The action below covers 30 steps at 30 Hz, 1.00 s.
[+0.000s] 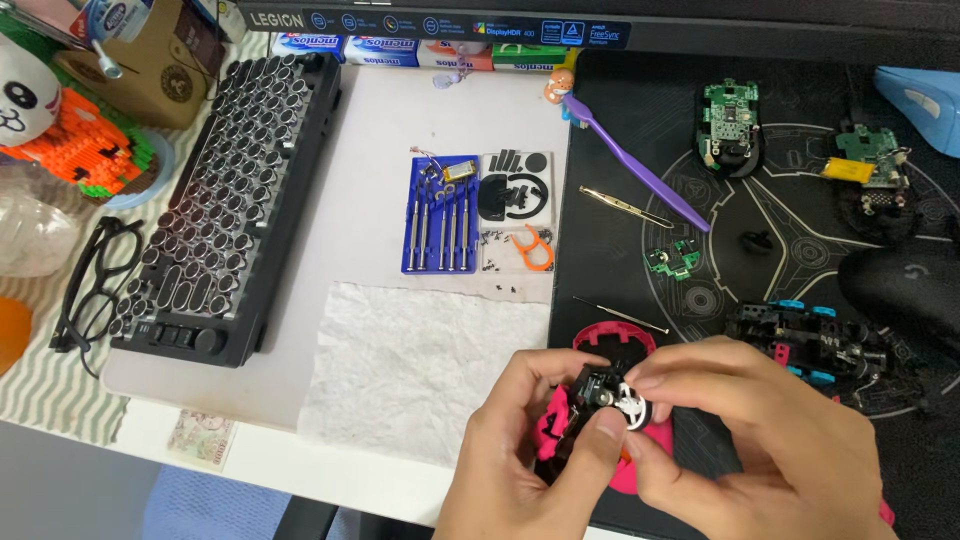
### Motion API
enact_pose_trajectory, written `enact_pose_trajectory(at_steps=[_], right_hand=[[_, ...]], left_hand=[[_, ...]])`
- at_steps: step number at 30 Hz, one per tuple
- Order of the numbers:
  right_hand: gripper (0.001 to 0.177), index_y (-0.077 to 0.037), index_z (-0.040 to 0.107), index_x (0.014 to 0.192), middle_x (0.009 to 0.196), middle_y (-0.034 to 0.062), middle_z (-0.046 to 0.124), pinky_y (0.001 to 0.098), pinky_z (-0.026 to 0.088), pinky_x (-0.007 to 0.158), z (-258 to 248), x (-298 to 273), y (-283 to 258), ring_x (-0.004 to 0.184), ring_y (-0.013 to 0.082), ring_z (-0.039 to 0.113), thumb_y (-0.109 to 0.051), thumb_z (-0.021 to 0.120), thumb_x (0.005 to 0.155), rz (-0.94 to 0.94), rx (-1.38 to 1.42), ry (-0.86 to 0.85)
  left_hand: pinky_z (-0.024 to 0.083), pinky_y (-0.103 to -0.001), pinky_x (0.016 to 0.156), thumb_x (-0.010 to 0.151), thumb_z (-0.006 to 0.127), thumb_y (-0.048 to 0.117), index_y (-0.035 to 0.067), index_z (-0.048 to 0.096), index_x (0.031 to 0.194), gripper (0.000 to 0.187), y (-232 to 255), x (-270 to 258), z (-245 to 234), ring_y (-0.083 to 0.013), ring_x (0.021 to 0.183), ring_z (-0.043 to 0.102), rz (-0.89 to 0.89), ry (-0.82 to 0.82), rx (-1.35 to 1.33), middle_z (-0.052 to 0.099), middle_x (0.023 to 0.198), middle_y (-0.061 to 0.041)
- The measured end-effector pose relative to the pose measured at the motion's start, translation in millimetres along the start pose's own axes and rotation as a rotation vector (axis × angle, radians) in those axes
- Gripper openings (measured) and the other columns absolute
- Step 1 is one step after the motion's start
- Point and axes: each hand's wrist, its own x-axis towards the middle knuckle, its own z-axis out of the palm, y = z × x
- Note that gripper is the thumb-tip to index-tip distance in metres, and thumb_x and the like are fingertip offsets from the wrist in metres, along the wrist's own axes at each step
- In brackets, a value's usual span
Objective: The person uses a screwdriver and a brush to clean and reassemble a computer mouse on a desk.
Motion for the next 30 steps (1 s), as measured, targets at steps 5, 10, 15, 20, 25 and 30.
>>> enact_pose_trajectory(at_steps=[5, 10, 15, 20, 25, 30], right_hand=[[0.027, -0.022, 0.073, 0.094, 0.098, -0.0061, 0.08, 0.013, 0.048, 0.07, -0.3, 1.1, -3.5, 0.087, 0.0028, 0.078, -0.022, 0.087, 0.071, -0.022, -0.033, -0.004], [0.021, -0.021, 0.073, 0.092, 0.096, -0.006, 0.079, 0.0145, 0.051, 0.076, 0.9, -0.1, -0.1, 0.088, 0.0052, 0.078, -0.022, 0.084, 0.074, -0.024, -0.037, 0.018], [0.032, -0.021, 0.072, 0.099, 0.098, -0.0073, 0.081, 0.0129, 0.055, 0.081, -1.0, -1.2, 6.9, 0.092, 0.0041, 0.08, -0.022, 0.089, 0.071, -0.043, 0.045, -0.027], [0.042, -0.008, 0.07, 0.097, 0.103, 0.0102, 0.08, 0.0217, 0.063, 0.086, 1.5, 2.2, 2.9, 0.092, 0.015, 0.082, -0.012, 0.093, 0.062, -0.039, 0.182, 0.069], [0.02, -0.005, 0.074, 0.086, 0.098, 0.0116, 0.075, 0.0235, 0.057, 0.078, 1.3, 9.8, -3.1, 0.084, 0.0176, 0.074, -0.013, 0.084, 0.07, -0.114, 0.069, 0.127], [0.012, -0.008, 0.077, 0.085, 0.098, 0.0109, 0.074, 0.0221, 0.044, 0.063, 2.3, 12.2, -0.7, 0.078, 0.0154, 0.068, -0.01, 0.082, 0.075, -0.132, 0.085, 0.109]], left_hand=[[0.047, -0.019, 0.063, 0.087, 0.072, 0.012, 0.013, 0.076, 0.111, 0.025, 2.4, 0.0, 0.7, -0.0034, 0.067, 0.057, -0.072, 0.014, -0.023, 0.075, 0.089, 0.004], [0.049, -0.021, 0.063, 0.088, 0.072, 0.01, 0.011, 0.073, 0.114, 0.027, -1.4, 0.7, -0.6, -0.005, 0.073, 0.059, -0.059, -0.043, -0.134, 0.075, 0.1, -0.001], [0.05, -0.024, 0.081, 0.095, 0.068, 0.01, 0.005, 0.068, 0.118, 0.024, -13.0, 4.7, -2.4, -0.0088, 0.09, 0.063, 0.037, -0.119, -0.251, 0.072, 0.098, -0.004], [0.051, -0.026, 0.079, 0.097, 0.063, 0.012, 0.002, 0.066, 0.125, 0.03, -0.1, 10.8, -9.3, -0.0122, 0.087, 0.065, -0.166, -0.17, -0.39, 0.077, 0.104, -0.008], [0.046, -0.024, 0.053, 0.1, 0.059, 0.014, 0.008, 0.066, 0.129, 0.031, 0.8, 15.1, -12.0, -0.0132, 0.072, 0.063, -0.415, -0.111, -0.425, 0.075, 0.109, -0.005], [0.053, -0.026, 0.081, 0.096, 0.066, 0.013, 0.002, 0.062, 0.12, 0.026, -22.6, 10.6, -8.2, -0.0111, 0.092, 0.064, 0.109, -0.183, -0.43, 0.073, 0.11, -0.01]])
